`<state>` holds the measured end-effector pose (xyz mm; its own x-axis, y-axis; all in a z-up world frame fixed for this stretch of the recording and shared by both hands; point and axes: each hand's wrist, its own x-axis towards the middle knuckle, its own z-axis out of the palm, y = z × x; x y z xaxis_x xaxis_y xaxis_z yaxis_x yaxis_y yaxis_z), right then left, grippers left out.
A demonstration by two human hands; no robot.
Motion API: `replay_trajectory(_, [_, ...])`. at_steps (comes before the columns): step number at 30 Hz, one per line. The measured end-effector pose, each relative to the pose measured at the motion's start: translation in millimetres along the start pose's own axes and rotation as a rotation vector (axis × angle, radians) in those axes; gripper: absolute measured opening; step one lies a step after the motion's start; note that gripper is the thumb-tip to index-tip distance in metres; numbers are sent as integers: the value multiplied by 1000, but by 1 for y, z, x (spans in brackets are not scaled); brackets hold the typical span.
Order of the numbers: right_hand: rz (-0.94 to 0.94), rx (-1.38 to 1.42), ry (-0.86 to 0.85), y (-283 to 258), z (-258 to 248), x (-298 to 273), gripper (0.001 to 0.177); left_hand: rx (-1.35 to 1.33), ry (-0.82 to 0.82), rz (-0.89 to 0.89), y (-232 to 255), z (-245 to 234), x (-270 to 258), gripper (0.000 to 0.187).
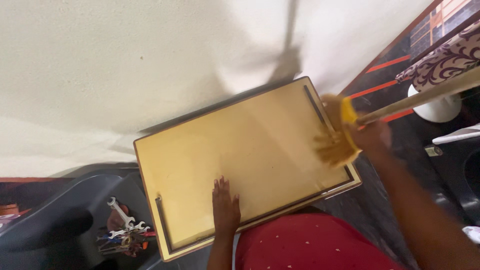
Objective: The person sweeps a flat wooden surface using a broom. The person moves a wrench aside, then repeatedly sweeps the surface with a yellow broom, covering different areas.
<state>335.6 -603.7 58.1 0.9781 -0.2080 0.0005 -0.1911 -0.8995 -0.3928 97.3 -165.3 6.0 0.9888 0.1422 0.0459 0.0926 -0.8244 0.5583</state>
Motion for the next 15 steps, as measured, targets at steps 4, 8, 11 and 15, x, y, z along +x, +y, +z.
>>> replay_trajectory(4, [-86,194,-138,-28,35,-36,49,25,-23,-5,-4,4,-2,58])
replay_trajectory(8, [-152,563,-282,-63,43,-53,44,77,35,77,-8,5,6,60])
replay_trajectory(11, [181,911,-488,-84,39,-73,40,33,42,53,-2,3,2,59])
replay_trajectory(15, [261,1016,-501,-77,54,-76,40,-48,-6,-23,6,1,12,59])
